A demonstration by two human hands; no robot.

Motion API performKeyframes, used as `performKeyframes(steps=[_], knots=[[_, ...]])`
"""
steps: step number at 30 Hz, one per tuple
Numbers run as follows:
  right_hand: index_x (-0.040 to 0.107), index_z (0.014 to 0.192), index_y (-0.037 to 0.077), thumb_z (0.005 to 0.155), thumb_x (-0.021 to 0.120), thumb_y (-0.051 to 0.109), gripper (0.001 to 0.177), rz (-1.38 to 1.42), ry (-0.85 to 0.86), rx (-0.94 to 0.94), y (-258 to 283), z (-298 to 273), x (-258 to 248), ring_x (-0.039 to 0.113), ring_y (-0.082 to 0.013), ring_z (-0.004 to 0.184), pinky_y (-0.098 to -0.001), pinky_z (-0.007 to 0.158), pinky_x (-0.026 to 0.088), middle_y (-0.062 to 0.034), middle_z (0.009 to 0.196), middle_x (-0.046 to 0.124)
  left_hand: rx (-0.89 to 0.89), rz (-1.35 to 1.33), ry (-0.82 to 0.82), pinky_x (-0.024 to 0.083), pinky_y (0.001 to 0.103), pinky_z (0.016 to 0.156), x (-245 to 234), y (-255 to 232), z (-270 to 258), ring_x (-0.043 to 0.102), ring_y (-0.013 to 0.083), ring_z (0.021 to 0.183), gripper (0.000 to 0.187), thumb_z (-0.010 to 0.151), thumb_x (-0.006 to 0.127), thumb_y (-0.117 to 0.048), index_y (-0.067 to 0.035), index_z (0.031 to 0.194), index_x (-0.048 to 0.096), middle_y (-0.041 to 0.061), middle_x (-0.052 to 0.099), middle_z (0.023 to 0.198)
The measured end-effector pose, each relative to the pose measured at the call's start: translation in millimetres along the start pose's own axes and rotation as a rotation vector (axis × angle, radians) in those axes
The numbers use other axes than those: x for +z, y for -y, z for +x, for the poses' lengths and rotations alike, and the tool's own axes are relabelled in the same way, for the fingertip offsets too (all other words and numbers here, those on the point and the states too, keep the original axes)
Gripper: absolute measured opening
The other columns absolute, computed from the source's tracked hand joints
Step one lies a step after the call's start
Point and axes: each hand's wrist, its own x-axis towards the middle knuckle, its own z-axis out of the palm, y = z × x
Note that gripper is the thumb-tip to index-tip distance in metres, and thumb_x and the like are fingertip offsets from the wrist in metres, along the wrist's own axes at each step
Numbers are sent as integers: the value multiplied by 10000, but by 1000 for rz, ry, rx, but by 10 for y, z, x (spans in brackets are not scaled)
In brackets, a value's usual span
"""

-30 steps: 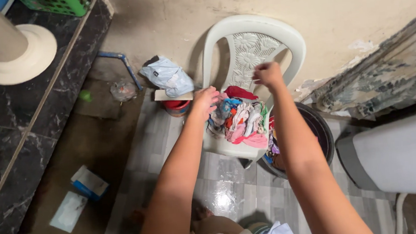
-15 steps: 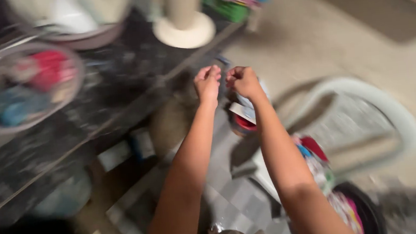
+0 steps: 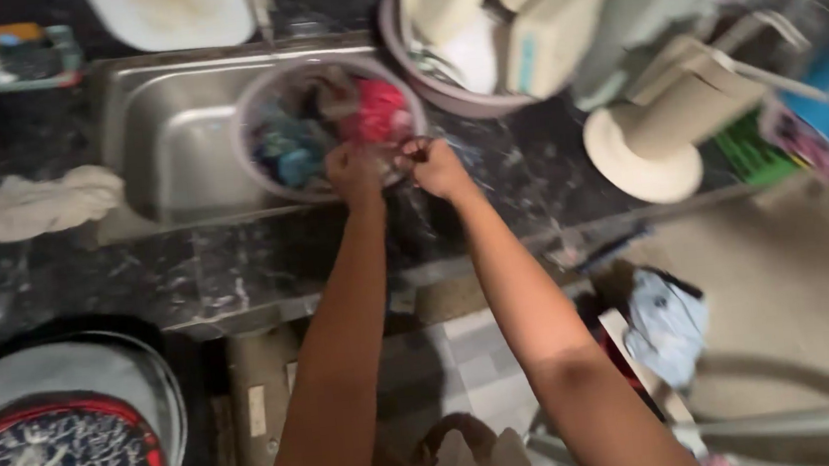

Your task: The person loads clothes into a top-loading washing machine, closes the lid, and presses buttons to start the cycle. Then the person moves to a kitchen sink and hand-washes several small garments in a basin under running water, rinsing and wringing them before placing them on a chair.

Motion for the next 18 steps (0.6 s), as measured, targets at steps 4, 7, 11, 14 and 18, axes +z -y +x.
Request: performKeyframes(steps=[4, 7, 11, 14, 18], knots=[[717, 1087, 8, 839, 789, 262, 363, -234, 110, -202, 80, 498, 399, 668, -215, 741, -372, 644, 547, -129, 878, 718, -412, 112, -250, 536, 438, 766, -680, -119, 540, 659, 282, 871, 391, 873, 674, -199, -64, 1234, 605, 125, 686, 1072], [669, 1213, 24, 789, 805, 343, 547, -384, 171, -334, -215, 1234, 807, 698, -322, 923, -444, 795, 549, -196, 1044, 724, -626, -219, -179, 526, 483, 792, -969, 291, 751, 622, 304, 943, 571, 936, 623, -279, -77, 1448, 472, 165, 628, 1226], [572, 1326, 28, 810, 807, 368, 661, -434, 231, -424, -756, 2200, 1597, 626, -391, 1225, -485, 1020, 492, -242, 1284, 653, -913, -238, -88, 380, 484, 958, -1120, 74, 809, 455, 234, 1229, 652, 1073, 486, -583, -143, 1547, 402, 17, 479, 1432], [464, 1414, -44, 768, 839, 335, 838, -450, 145, -622, -876, 2445, 2053, 511, -470, 1244, -518, 1022, 411, -311, 1350, 544, -911, -561, -128, 528, 478, 992, -1030, -111, 822, 648, 340, 1195, 626, 1009, 489, -553, -84, 1417, 564, 145, 674, 1340], [482, 1494, 28, 755, 822, 262, 846, -643, 384, -741, -515, 2042, 1953, 454, -477, 1282, -513, 1022, 392, -267, 1447, 505, -1033, -634, -217, 486, 545, 972, -1045, 47, 832, 585, 372, 1209, 699, 1002, 430, -634, -87, 1418, 560, 152, 619, 1329]])
